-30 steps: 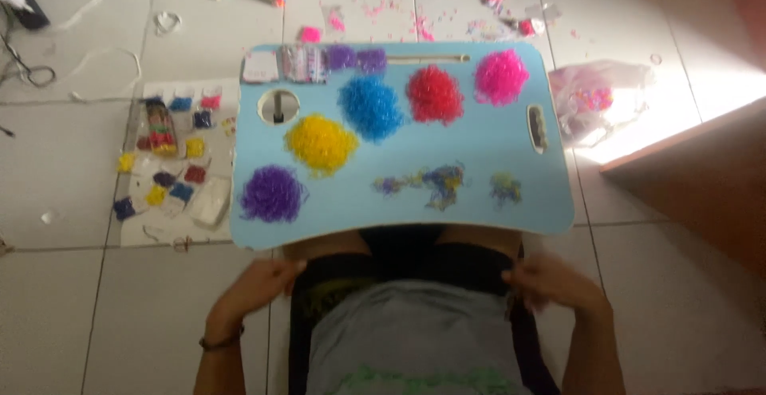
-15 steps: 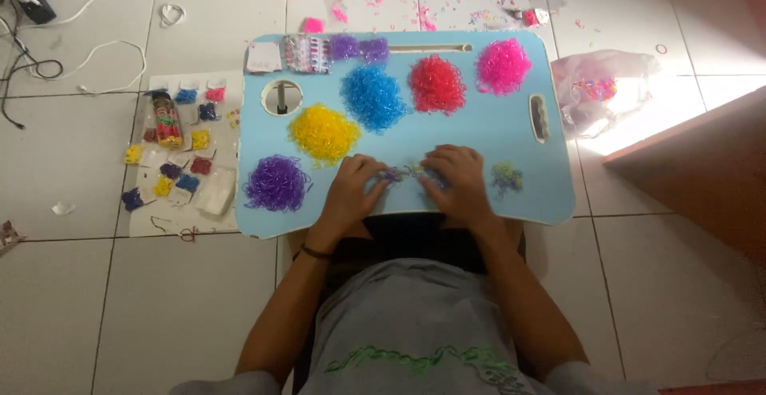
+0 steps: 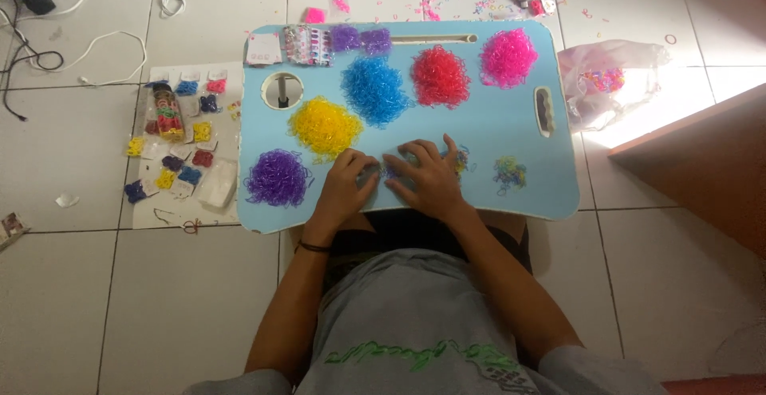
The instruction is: Sorting various colored rubber bands into distinct piles on a portable tray.
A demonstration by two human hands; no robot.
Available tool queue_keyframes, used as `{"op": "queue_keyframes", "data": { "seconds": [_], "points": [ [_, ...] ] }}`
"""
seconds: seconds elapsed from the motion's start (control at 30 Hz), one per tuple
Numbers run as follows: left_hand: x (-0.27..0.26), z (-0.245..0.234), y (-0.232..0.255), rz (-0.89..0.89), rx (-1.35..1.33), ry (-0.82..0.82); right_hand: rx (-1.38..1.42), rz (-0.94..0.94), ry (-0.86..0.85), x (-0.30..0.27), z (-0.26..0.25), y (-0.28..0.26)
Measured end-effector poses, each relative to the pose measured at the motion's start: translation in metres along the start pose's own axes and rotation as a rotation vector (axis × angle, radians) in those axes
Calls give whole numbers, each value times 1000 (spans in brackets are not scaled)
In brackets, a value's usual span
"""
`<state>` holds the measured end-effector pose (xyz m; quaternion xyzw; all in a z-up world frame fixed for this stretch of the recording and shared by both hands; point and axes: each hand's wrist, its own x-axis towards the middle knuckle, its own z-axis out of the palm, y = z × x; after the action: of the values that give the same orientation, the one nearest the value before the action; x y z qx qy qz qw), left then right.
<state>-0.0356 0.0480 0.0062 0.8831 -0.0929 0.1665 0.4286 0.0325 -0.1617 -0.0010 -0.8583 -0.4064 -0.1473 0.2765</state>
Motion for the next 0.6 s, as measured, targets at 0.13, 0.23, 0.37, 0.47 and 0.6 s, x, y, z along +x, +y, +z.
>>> {"op": "queue_keyframes", "data": {
  "seconds": [0.13,0.23,0.37,0.47,0.6],
  "points": [
    [-2,6,-6,20,36,20,-49,-22,-40,0,3,3],
    [-4,10,-10,21,72,35,-58,-26,-42,-4,6,7],
    [-1,6,-3,20,83,15,-4,-7,-14,-6,12,12],
    [4,5,-4,-70,1,-14,20,-14,20,-8,15,16],
    [28,9,-2,-127,-3,52,32,-18,52,-8,16,17]
  ]
}}
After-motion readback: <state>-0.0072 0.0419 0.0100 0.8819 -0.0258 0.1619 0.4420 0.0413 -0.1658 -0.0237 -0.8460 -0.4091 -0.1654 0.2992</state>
